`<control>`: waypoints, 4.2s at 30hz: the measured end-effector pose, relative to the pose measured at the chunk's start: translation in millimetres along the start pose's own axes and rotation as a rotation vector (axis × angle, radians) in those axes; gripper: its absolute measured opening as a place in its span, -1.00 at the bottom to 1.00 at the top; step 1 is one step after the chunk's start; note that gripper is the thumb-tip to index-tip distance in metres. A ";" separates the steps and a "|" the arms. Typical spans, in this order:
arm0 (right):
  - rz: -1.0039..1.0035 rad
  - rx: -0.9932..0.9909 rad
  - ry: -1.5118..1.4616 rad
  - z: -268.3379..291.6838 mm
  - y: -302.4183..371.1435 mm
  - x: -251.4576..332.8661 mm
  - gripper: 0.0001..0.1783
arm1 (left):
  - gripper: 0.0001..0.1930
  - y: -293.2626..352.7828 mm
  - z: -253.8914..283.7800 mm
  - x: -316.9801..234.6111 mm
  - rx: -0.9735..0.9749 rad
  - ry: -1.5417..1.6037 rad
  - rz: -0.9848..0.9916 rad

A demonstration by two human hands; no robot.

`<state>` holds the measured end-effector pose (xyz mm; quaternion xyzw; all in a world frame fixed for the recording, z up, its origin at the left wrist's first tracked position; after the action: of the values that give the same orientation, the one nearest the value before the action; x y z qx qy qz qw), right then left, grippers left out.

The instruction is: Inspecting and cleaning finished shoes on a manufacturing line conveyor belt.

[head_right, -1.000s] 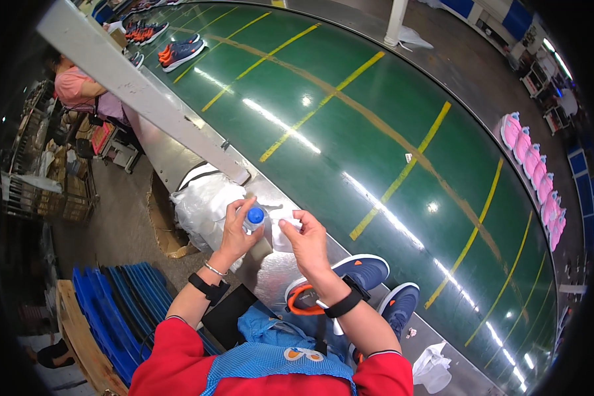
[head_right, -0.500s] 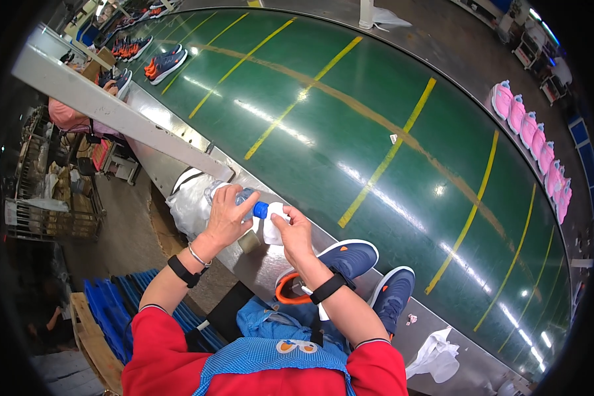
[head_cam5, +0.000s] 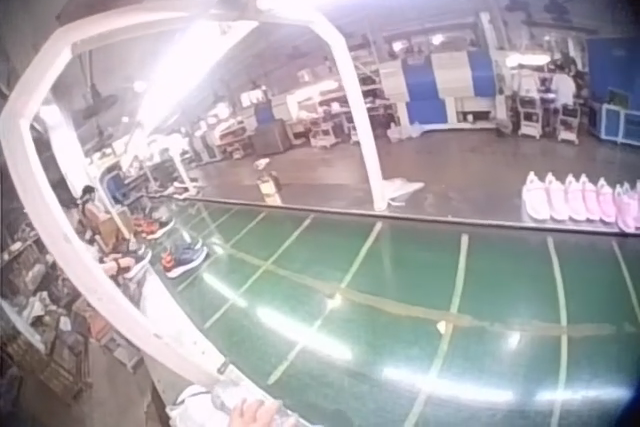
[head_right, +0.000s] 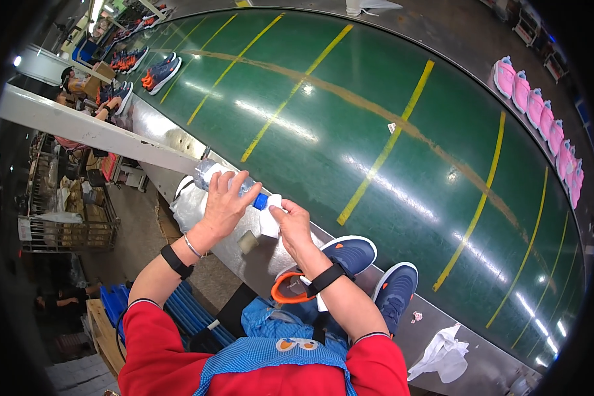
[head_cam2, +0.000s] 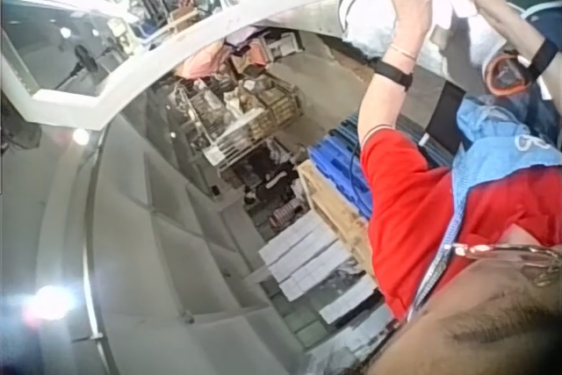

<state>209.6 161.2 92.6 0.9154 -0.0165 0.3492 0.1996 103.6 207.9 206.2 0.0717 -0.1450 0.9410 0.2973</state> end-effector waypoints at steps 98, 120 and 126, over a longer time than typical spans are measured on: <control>-0.118 0.014 -0.085 91.0 32.3 106.8 -0.76 | -0.24 73.3 -92.5 70.5 0.413 1.343 0.790; 0.004 -0.171 0.037 134.1 95.2 122.3 -0.77 | -0.34 132.2 -121.4 64.8 0.188 1.471 0.942; -0.008 -0.157 -0.034 133.0 100.4 123.7 -0.80 | -0.31 120.5 -118.2 68.9 0.174 1.510 1.023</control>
<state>370.2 32.2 118.1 0.9027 -0.0437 0.3306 0.2720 -28.1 188.1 81.7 -0.6134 0.1450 0.7625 -0.1463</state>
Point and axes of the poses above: each hand's wrist, its own y-axis away from the middle knuckle, its own z-axis out of the back of the hand, x = y × z, the point moved 4 cm from there along -y, towards the middle knuckle, and after that the axes turned 15 degrees about z, right-handed, at the moved point
